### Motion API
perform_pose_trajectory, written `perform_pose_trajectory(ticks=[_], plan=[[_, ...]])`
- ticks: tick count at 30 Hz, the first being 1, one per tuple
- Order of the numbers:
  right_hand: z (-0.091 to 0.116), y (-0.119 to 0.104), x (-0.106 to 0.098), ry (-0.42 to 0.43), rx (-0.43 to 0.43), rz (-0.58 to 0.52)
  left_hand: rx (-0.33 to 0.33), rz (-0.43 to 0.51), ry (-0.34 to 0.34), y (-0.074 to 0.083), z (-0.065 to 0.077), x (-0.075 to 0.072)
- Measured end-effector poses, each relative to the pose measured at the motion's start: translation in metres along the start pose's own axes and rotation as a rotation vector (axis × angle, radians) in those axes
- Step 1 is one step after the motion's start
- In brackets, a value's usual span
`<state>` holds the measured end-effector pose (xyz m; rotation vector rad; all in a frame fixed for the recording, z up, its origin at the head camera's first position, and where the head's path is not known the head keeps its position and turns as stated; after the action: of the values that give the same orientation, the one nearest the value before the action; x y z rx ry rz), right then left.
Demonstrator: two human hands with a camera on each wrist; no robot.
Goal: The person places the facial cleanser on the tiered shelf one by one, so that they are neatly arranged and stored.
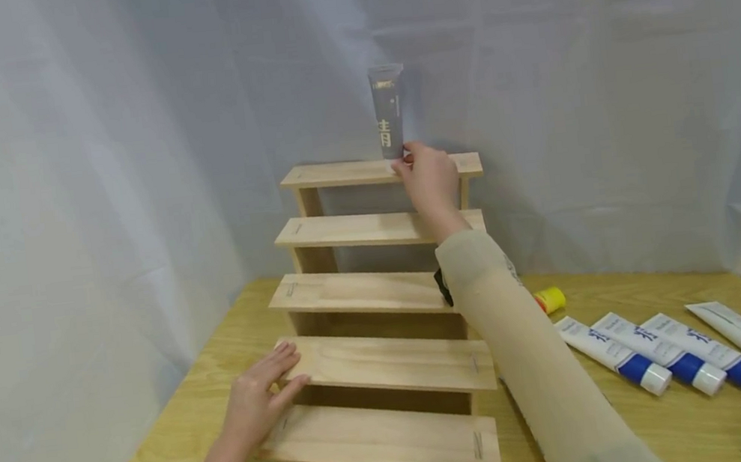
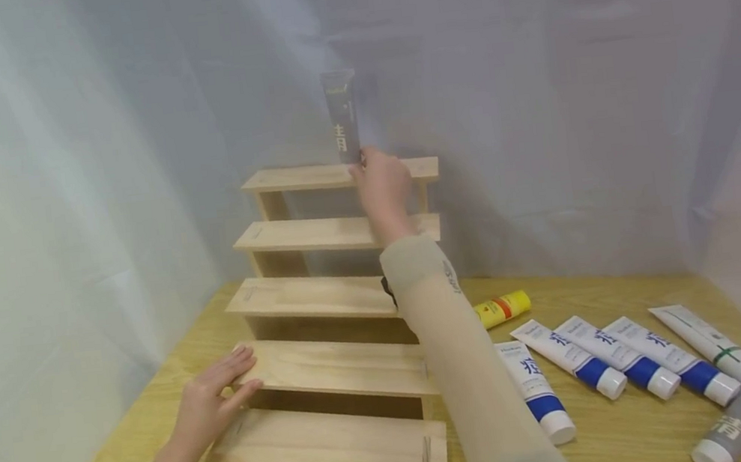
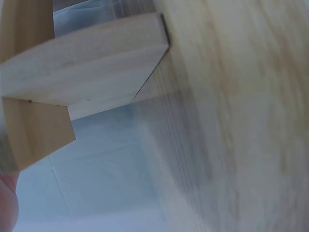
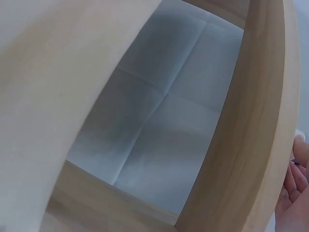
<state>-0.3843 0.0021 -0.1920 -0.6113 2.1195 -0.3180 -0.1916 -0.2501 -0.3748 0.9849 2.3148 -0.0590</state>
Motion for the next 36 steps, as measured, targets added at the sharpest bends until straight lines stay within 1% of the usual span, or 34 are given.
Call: perform_pose_trajectory(ticks=[4,9,20,23,26,30,36], plan=[[0.000,-0.001,0.000,0.010,0.007,0.019,-0.005,-0.009,-0.006,0.000,0.000,0.000],[0.000,-0.001,0.000,0.019,0.027,0.051,0.003,-0.014,-0.007,-0.001,0.001,0.000],[0.001,0.000,-0.001,0.014,0.048,0.069,-0.012,-0.010,-0.021,0.001,0.003,0.002],[0.001,0.002,-0.005,0.031,0.037,0.019,-0.010,-0.003,-0.022,0.002,0.001,0.003],[0.002,0.007,-0.010,0.033,0.024,-0.090,-0.011,0.001,-0.029,0.002,-0.001,0.005],[0.006,0.016,-0.016,0.016,0.029,-0.214,-0.005,0.004,-0.047,0.001,-0.002,0.008],[0.009,0.027,-0.028,-0.003,0.007,-0.325,-0.020,0.009,-0.052,0.001,-0.004,0.009]])
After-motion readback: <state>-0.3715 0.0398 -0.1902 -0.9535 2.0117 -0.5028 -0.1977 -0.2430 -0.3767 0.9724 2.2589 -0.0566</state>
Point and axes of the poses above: each hand's wrist, its own z-axis away from the middle knuckle, its own x-axis out of the palm, y = z × x, the point moved 3 cm from there along -z, towards the middle knuckle, and after that the axes turned 6 degrees about z, right-handed, at the moved point
